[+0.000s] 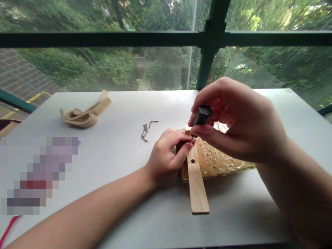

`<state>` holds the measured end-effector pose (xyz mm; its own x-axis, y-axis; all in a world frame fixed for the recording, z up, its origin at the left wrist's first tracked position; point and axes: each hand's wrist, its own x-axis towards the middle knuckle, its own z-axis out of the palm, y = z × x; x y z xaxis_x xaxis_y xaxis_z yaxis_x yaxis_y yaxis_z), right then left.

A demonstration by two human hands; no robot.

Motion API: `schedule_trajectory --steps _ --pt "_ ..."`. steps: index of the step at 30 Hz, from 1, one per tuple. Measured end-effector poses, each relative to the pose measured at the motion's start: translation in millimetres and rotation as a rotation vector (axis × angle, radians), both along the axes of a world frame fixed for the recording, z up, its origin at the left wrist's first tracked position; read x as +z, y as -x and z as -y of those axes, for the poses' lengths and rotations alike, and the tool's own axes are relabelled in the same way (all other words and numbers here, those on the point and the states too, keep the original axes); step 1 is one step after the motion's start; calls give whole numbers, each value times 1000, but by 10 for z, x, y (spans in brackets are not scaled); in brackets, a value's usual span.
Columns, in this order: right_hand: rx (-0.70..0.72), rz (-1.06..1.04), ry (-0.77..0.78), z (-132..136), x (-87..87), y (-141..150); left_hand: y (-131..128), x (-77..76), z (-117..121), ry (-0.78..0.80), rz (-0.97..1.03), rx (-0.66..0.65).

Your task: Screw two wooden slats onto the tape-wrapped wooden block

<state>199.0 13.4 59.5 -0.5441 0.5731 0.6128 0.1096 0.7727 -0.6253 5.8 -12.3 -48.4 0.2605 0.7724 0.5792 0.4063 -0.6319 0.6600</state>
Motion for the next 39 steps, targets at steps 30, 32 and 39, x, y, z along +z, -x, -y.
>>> schedule_trajectory --steps 30,32,39 --pt "-94 -71 43 -54 -177 112 20 44 29 28 -60 -17" --pt "-78 -84 25 -59 -177 125 14 53 37 33 -61 -10" --pt "-88 -14 24 4 -104 110 -1 76 43 19 -71 -2"
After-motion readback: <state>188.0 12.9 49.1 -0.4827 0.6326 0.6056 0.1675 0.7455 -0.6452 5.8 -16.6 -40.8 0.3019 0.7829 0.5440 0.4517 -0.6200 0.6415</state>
